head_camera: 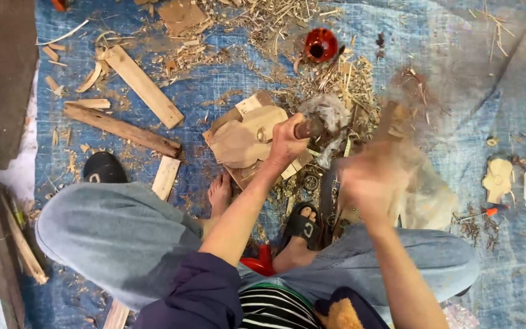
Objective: Carving a wooden instrument body using a chisel and a wooden mallet while sitting on the floor.
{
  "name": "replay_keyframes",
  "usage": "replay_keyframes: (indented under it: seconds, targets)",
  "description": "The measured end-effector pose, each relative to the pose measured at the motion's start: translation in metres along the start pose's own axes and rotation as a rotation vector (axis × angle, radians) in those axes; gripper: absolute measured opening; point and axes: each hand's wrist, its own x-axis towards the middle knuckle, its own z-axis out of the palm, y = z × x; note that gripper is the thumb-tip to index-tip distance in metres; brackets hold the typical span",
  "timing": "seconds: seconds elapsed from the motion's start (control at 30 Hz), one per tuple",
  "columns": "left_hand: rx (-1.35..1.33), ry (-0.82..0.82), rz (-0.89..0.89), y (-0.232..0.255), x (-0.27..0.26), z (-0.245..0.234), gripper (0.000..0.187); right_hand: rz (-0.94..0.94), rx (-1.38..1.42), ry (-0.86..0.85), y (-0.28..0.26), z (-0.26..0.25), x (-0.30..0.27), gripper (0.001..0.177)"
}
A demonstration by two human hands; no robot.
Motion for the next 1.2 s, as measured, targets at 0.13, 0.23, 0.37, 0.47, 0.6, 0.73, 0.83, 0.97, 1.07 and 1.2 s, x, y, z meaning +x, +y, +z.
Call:
replay_keyframes:
  seconds: [0.13, 0.23, 0.37, 0.47, 0.6, 0.73, 0.83, 0.97, 1.07, 1.2]
  targets:
    - [0.010, -0.029, 0.063, 0.006, -0.003, -0.002, 0.022, -0.293, 1.298, 1.195, -0.036, 0.074, 0.048, 0.024]
    - [-0.001, -0.035, 0.104, -0.011, -0.006, 0.005, 0.022, -0.261, 1.324, 1.295, -0.021, 0.075, -0.012, 0.032]
    - [-0.046, -0.056, 0.137, -0.018, -0.009, 0.001, 0.021, -1.034, 1.493, 1.731, -0.003, 0.064, -0.046, 0.019]
    - [0.009, -0.067, 0.121, 0.002, -0.009, -0.006, 0.020, -0.762, 1.280, 1.206, 0.001, 0.118, 0.114, 0.041]
    - [0.034, -0.131, 0.154, -0.019, -0.024, 0.000, 0.014, -0.112, 1.198, 0.935, -0.042, 0.086, 0.017, 0.034]
    - [0.026, -0.107, 0.200, -0.015, -0.019, 0.003, 0.019, -0.368, 1.461, 1.352, -0.019, 0.089, -0.033, 0.020]
    - [-0.015, -0.117, 0.150, -0.020, -0.018, 0.008, 0.017, -0.465, 1.542, 1.679, -0.024, 0.089, -0.040, 0.023]
    - [0.222, -0.087, 0.248, -0.038, -0.026, 0.023, 0.032, -0.205, 1.403, 1.125, -0.041, 0.115, 0.084, 0.017]
    - [0.272, -0.068, 0.183, -0.052, -0.033, 0.038, 0.019, -0.117, 1.318, 1.219, -0.026, 0.123, 0.078, 0.016]
    - [0.249, -0.090, 0.190, -0.028, -0.033, 0.019, 0.025, -0.212, 1.567, 1.334, -0.013, 0.114, -0.015, 0.029]
